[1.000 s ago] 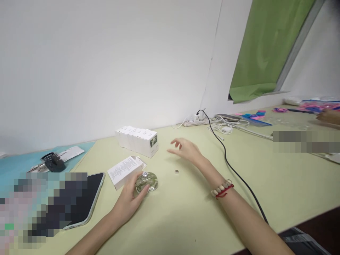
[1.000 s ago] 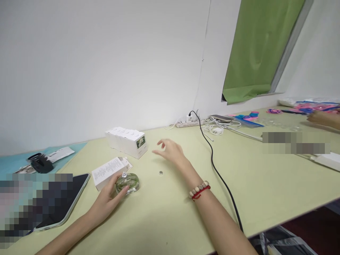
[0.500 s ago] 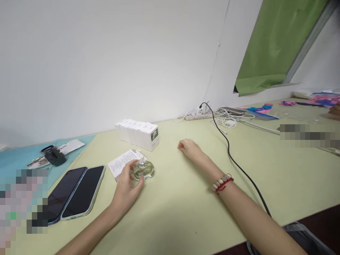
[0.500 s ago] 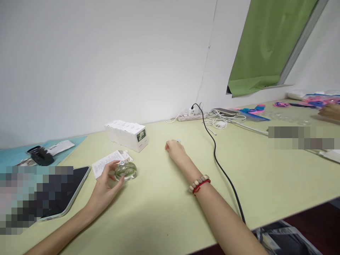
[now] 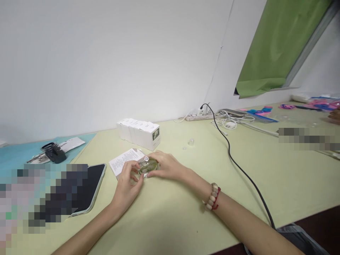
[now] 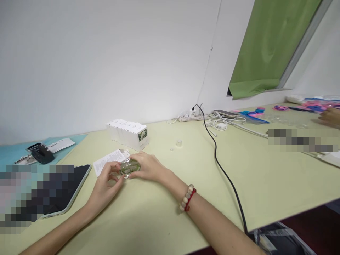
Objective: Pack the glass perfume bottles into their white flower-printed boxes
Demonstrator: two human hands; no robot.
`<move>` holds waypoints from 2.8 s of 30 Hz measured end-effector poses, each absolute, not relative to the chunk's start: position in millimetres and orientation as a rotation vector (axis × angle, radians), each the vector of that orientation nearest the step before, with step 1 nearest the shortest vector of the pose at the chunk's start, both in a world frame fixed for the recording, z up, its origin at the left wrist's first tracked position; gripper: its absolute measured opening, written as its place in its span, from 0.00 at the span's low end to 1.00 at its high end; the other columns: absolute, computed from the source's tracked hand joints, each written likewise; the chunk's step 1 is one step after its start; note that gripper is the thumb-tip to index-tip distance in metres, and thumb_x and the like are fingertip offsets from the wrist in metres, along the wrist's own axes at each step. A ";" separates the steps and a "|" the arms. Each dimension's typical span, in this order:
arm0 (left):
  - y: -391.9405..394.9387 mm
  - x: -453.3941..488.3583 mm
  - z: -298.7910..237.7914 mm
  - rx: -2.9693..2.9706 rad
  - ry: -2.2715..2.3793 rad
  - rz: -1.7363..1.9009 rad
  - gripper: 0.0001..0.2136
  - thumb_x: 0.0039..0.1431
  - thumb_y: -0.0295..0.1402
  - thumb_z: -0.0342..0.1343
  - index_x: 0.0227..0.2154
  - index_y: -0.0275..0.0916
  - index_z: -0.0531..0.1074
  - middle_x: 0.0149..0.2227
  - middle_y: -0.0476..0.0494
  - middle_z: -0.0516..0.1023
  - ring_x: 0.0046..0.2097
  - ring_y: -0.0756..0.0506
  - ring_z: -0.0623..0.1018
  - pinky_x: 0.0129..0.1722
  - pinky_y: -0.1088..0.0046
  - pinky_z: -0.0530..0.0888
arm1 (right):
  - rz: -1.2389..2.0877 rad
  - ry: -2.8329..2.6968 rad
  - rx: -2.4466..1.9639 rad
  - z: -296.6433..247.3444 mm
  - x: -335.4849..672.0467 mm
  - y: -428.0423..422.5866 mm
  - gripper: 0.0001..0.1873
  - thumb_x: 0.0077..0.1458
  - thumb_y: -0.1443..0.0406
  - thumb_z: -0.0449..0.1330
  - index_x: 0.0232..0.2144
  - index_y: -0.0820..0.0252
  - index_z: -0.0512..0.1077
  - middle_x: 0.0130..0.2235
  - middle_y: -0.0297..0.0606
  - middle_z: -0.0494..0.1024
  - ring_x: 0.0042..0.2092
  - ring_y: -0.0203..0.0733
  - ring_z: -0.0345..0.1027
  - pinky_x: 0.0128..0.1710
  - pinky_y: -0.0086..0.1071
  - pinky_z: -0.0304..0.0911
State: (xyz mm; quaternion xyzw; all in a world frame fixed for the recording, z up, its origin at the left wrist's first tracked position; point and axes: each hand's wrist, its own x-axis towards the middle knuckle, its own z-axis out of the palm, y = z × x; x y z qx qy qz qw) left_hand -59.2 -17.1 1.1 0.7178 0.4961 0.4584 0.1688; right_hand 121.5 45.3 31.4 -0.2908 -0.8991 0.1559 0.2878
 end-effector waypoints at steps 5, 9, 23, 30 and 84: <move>-19.8 -59.1 4.3 2.019 1.496 1.315 0.09 0.55 0.31 0.48 0.40 0.42 0.59 0.42 0.44 0.64 0.41 0.49 0.69 0.28 0.77 0.70 | 0.366 -2.358 -1.021 23.1 153.5 73.2 0.22 0.43 0.55 0.64 0.40 0.57 0.68 0.37 0.37 0.72 0.38 0.39 0.64 0.34 0.29 0.56; -20.7 -58.8 6.0 2.037 1.487 1.308 0.09 0.55 0.30 0.46 0.40 0.41 0.59 0.42 0.44 0.64 0.41 0.49 0.69 0.27 0.77 0.70 | 0.231 -2.203 -1.206 18.9 177.7 94.0 0.20 0.46 0.56 0.61 0.40 0.58 0.67 0.34 0.36 0.71 0.35 0.38 0.63 0.33 0.29 0.55; -19.8 -63.6 6.1 2.314 1.570 1.248 0.07 0.55 0.29 0.46 0.38 0.42 0.61 0.41 0.44 0.67 0.46 0.46 0.68 0.43 0.66 0.66 | -0.118 -1.192 -1.658 8.6 265.8 126.1 0.25 0.52 0.57 0.51 0.52 0.58 0.58 0.47 0.44 0.68 0.43 0.47 0.63 0.41 0.37 0.56; 0.7 -92.8 8.3 2.532 2.064 1.062 0.22 0.54 0.40 0.50 0.51 0.41 0.57 0.57 0.36 0.57 0.61 0.34 0.50 0.53 0.53 0.53 | -0.002 -1.276 -1.843 -7.9 281.1 133.9 0.24 0.52 0.57 0.52 0.51 0.57 0.61 0.48 0.45 0.69 0.45 0.53 0.64 0.40 0.41 0.56; -4.4 -77.8 2.1 2.608 1.629 1.156 0.27 0.47 0.42 0.58 0.50 0.41 0.58 0.51 0.39 0.63 0.52 0.40 0.63 0.50 0.60 0.61 | 0.445 -1.970 -1.553 14.3 123.6 56.2 0.14 0.49 0.56 0.54 0.33 0.54 0.74 0.29 0.32 0.76 0.31 0.38 0.68 0.29 0.28 0.54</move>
